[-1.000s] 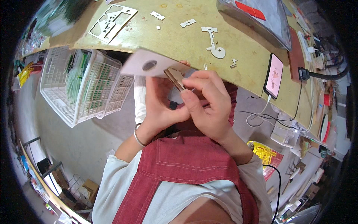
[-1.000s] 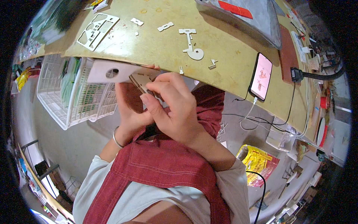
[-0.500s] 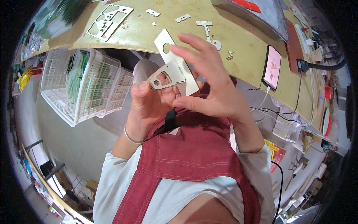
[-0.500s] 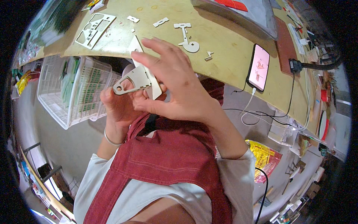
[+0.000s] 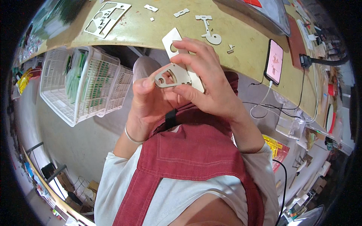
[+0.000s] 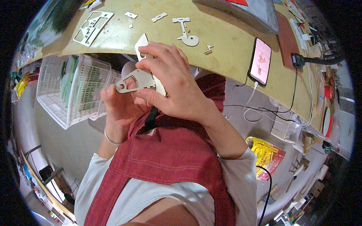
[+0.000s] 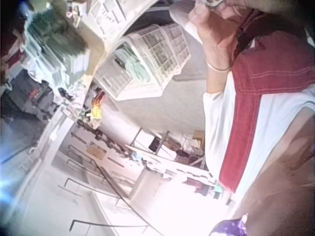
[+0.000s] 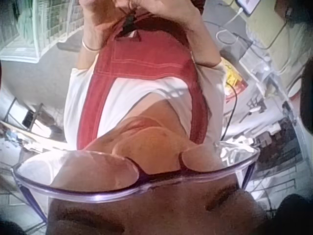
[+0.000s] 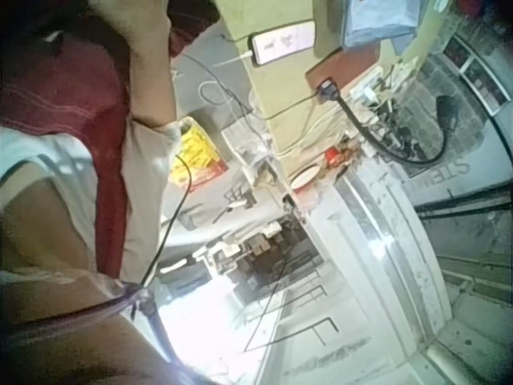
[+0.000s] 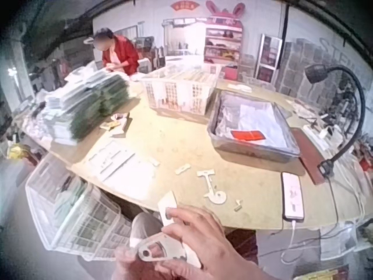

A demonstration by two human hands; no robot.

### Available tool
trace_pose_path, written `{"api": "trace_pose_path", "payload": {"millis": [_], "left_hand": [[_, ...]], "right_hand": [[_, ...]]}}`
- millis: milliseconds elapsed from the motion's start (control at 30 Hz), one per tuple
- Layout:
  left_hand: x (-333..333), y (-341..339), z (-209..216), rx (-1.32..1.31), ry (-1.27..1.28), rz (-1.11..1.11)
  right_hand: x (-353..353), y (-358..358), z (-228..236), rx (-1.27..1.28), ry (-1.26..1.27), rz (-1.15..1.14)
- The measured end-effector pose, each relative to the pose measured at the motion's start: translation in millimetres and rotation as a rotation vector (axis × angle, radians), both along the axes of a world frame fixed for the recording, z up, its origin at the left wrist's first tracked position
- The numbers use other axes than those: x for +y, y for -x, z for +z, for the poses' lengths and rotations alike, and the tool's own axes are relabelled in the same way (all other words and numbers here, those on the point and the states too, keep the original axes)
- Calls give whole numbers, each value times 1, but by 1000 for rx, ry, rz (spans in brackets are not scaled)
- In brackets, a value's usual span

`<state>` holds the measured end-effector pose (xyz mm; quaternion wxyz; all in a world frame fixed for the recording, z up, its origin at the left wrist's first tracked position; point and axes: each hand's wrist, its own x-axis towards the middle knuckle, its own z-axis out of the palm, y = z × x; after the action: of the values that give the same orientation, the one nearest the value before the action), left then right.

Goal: The person assembles a small white plastic model kit at a cluttered workbench. They pick up individual parts, align them, and press them together to form a larger component. The person occasionally drops a piece and retrieves it from the floor before continuing the assembly.

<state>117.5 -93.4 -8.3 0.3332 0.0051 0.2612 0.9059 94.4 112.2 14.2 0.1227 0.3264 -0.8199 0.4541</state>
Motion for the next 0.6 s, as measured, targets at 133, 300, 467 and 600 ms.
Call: {"api": "trace_pose_path", "payload": {"millis": [133, 300, 467, 600], "left_hand": [[1, 8, 1, 46, -4, 1], [-3, 9, 11, 171, 148, 32], [8, 8, 15, 440, 393, 207], [13, 8, 4, 678, 712, 298]], "right_hand": [[-1, 3, -4, -60, 77, 23], [8, 4, 14, -108, 9, 90], [20, -13, 30, -131, 72, -67], [11, -37, 25, -379, 189, -161]]}}
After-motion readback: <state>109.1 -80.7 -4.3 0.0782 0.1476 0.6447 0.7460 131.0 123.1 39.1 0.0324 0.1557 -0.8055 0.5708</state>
